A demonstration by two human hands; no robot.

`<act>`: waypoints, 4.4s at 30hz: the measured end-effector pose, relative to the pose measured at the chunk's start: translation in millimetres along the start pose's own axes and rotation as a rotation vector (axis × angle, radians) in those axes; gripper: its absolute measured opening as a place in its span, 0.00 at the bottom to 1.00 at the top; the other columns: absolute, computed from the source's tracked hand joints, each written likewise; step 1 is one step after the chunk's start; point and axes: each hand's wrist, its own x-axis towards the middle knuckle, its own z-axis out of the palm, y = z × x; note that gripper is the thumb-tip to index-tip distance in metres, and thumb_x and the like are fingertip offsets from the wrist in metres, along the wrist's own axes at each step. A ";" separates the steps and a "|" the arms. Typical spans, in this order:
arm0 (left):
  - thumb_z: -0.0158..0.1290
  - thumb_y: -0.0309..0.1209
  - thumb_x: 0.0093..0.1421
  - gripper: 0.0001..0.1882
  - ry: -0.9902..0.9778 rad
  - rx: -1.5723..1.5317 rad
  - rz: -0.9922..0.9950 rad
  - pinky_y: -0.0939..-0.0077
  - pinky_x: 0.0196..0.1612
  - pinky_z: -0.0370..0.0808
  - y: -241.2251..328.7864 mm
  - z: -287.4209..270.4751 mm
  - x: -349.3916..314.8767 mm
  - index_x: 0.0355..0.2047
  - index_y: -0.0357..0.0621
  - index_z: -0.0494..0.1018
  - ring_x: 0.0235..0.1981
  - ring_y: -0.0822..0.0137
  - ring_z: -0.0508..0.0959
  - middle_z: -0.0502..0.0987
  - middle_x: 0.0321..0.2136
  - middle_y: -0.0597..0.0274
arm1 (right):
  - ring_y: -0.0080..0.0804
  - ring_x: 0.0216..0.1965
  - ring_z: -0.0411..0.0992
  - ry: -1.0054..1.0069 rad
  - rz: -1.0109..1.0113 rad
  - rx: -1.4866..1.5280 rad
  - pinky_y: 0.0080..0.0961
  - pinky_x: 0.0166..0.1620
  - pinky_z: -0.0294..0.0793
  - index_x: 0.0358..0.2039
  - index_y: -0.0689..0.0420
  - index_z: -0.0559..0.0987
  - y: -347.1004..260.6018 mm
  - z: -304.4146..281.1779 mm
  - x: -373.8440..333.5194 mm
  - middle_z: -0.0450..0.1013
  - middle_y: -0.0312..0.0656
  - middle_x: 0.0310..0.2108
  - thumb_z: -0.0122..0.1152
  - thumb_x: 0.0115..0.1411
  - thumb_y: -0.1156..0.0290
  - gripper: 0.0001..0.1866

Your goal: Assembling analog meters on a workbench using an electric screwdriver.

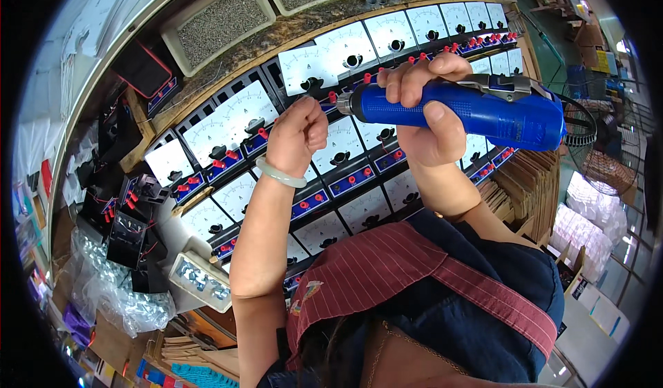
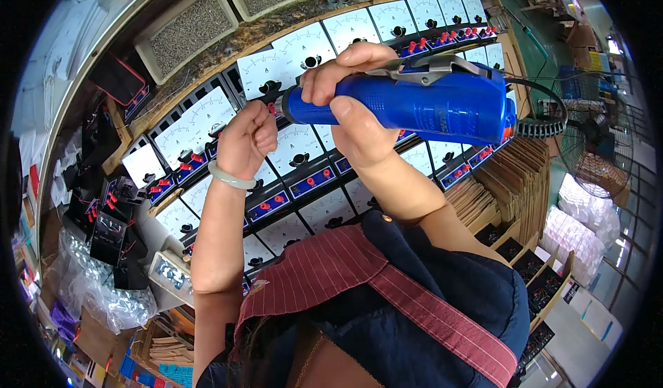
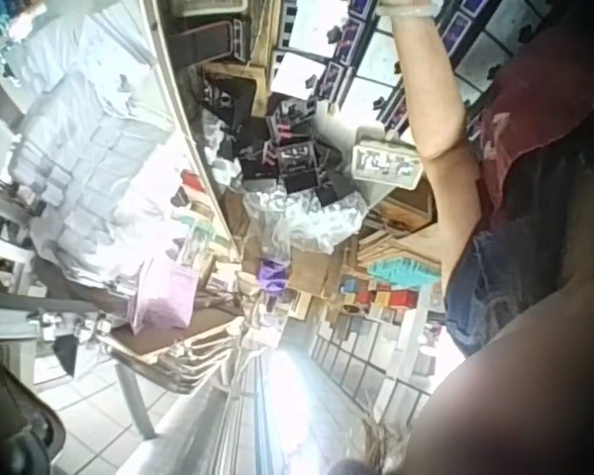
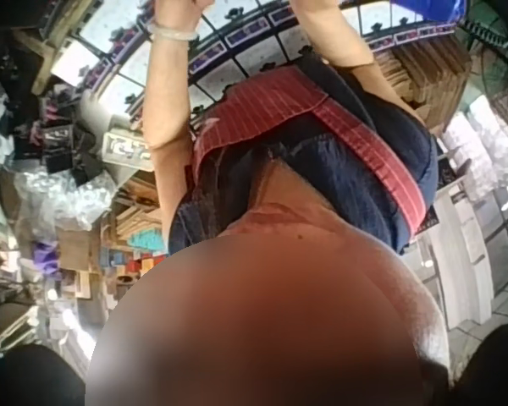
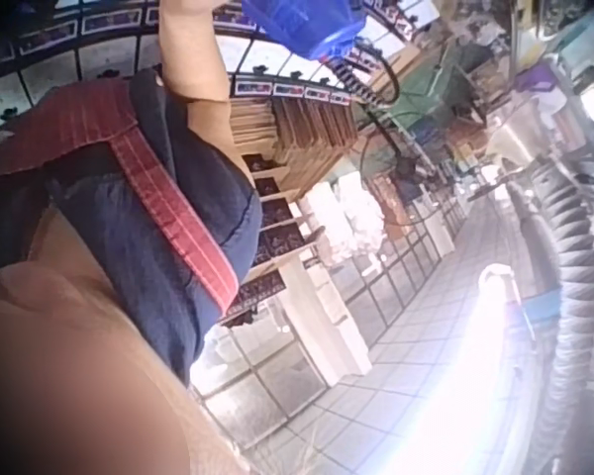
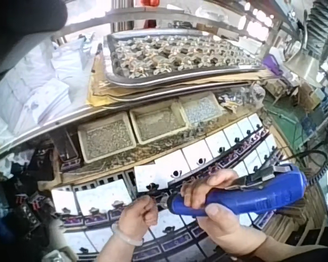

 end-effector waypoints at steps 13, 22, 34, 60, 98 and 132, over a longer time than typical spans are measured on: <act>0.47 0.38 0.63 0.15 0.021 -0.055 0.122 0.82 0.20 0.56 -8.8 -10.3 -11.3 0.21 0.44 0.67 0.15 0.76 0.58 0.62 0.14 0.69 | 0.32 0.29 0.67 -0.037 -0.014 0.033 0.37 0.41 0.66 0.45 0.56 0.61 1.7 19.2 -6.0 0.68 0.42 0.24 0.58 0.52 0.69 0.22; 0.46 0.40 0.63 0.16 0.041 -0.079 -0.050 0.82 0.22 0.60 0.4 -5.6 2.1 0.22 0.44 0.67 0.17 0.76 0.61 0.64 0.15 0.68 | 0.33 0.28 0.67 -0.011 -0.014 0.077 0.37 0.40 0.67 0.45 0.59 0.60 18.4 8.2 3.8 0.69 0.44 0.25 0.58 0.51 0.72 0.22; 0.57 0.36 0.50 0.28 0.360 1.985 0.486 0.61 0.38 0.72 40.9 -42.2 66.0 0.52 0.50 0.62 0.37 0.52 0.76 0.76 0.31 0.49 | 0.32 0.30 0.71 0.085 -0.106 -0.121 0.28 0.40 0.71 0.43 0.65 0.61 68.9 -13.9 12.8 0.72 0.46 0.26 0.52 0.49 0.84 0.19; 0.58 0.36 0.49 0.30 0.512 1.859 0.340 0.63 0.31 0.74 35.5 -45.0 49.8 0.52 0.47 0.62 0.29 0.55 0.78 0.77 0.28 0.49 | 0.27 0.31 0.71 -0.241 0.060 -0.652 0.25 0.39 0.71 0.40 0.62 0.64 103.9 -13.5 6.8 0.72 0.43 0.27 0.52 0.48 0.84 0.17; 0.50 0.41 0.61 0.17 -0.020 -0.334 -0.003 0.83 0.18 0.56 0.0 -60.6 -24.3 0.20 0.45 0.67 0.14 0.75 0.61 0.63 0.11 0.68 | 0.35 0.28 0.68 -0.048 0.055 0.093 0.37 0.40 0.67 0.44 0.60 0.62 46.8 49.9 -11.2 0.69 0.46 0.24 0.57 0.50 0.70 0.22; 0.47 0.37 0.63 0.13 0.177 -0.173 0.118 0.84 0.20 0.57 -0.7 -69.6 -49.9 0.23 0.45 0.65 0.17 0.76 0.60 0.60 0.15 0.70 | 0.37 0.29 0.68 -0.063 0.111 0.107 0.39 0.40 0.68 0.44 0.63 0.61 65.6 63.3 -19.6 0.69 0.48 0.26 0.52 0.48 0.77 0.21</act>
